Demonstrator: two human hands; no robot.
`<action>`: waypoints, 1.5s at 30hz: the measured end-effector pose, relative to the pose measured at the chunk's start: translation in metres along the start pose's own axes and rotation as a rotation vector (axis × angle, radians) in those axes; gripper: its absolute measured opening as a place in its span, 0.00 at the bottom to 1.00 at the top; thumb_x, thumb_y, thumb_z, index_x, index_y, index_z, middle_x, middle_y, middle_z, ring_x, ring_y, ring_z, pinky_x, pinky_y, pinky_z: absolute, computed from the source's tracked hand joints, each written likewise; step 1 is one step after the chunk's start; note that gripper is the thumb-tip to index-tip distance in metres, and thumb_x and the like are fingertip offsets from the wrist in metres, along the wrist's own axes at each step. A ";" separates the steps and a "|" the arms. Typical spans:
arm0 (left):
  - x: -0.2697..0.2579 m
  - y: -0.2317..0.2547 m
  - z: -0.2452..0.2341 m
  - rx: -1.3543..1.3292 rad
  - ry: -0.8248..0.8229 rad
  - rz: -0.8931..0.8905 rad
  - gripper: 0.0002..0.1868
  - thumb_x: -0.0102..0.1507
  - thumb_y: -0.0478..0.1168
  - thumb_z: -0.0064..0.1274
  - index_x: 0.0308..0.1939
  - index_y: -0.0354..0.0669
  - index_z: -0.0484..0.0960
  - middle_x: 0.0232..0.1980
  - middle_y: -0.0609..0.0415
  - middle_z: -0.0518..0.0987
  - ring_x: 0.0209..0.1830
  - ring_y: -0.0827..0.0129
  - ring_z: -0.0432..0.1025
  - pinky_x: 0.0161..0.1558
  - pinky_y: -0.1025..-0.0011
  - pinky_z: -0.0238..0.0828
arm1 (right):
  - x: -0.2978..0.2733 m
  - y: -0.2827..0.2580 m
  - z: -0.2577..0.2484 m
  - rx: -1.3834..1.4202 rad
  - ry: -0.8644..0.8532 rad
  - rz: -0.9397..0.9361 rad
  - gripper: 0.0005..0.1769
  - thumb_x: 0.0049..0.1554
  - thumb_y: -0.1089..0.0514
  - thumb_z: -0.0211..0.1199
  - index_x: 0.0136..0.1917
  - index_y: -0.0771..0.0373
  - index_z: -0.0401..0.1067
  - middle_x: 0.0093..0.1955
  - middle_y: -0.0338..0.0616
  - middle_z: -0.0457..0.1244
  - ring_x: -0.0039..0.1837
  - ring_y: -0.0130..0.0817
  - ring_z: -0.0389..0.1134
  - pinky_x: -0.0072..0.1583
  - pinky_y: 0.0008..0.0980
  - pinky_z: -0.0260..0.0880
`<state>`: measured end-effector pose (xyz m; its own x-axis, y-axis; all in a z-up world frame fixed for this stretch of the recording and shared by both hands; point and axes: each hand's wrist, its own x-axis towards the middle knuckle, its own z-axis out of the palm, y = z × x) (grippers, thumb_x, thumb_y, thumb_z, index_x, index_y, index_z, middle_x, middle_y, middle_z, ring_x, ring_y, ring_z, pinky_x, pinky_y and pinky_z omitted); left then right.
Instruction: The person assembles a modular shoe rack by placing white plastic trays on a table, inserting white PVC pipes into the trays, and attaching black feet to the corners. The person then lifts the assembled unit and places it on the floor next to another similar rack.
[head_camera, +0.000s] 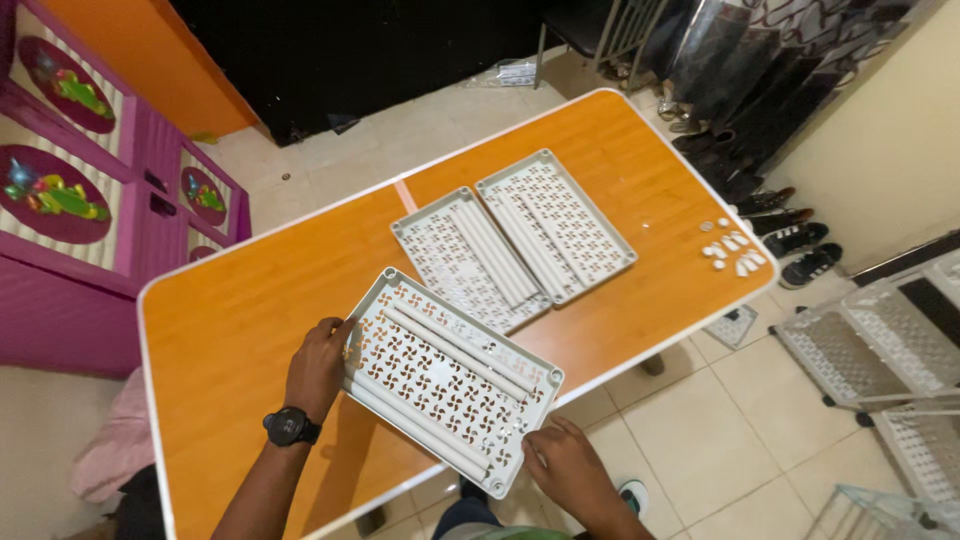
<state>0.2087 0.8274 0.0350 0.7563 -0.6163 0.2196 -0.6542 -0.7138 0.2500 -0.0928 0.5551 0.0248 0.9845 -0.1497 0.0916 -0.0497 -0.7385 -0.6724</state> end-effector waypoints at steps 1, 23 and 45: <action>0.004 -0.016 -0.001 -0.007 -0.002 0.015 0.29 0.55 0.25 0.48 0.61 0.43 0.79 0.55 0.45 0.78 0.53 0.48 0.75 0.48 0.57 0.76 | 0.006 -0.009 0.011 -0.001 -0.029 0.017 0.09 0.56 0.59 0.62 0.37 0.66 0.76 0.38 0.52 0.70 0.46 0.50 0.70 0.62 0.47 0.65; 0.143 -0.195 0.122 -0.042 -0.118 0.182 0.18 0.58 0.33 0.51 0.52 0.46 0.81 0.50 0.50 0.79 0.53 0.50 0.75 0.47 0.56 0.76 | 0.135 -0.043 0.163 -0.095 -0.145 -0.078 0.07 0.55 0.63 0.60 0.35 0.66 0.74 0.35 0.57 0.68 0.44 0.54 0.71 0.52 0.50 0.69; 0.146 -0.194 0.152 -0.129 -0.125 0.189 0.20 0.62 0.28 0.46 0.56 0.43 0.80 0.59 0.49 0.79 0.57 0.52 0.74 0.52 0.57 0.75 | 0.132 0.003 0.219 -0.323 -0.221 -0.073 0.02 0.51 0.63 0.58 0.37 0.61 0.72 0.33 0.50 0.67 0.41 0.49 0.70 0.53 0.46 0.67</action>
<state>0.4461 0.8251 -0.1251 0.6100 -0.7765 0.1579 -0.7728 -0.5389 0.3353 0.0735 0.6773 -0.1261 0.9981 0.0295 -0.0533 0.0057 -0.9162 -0.4008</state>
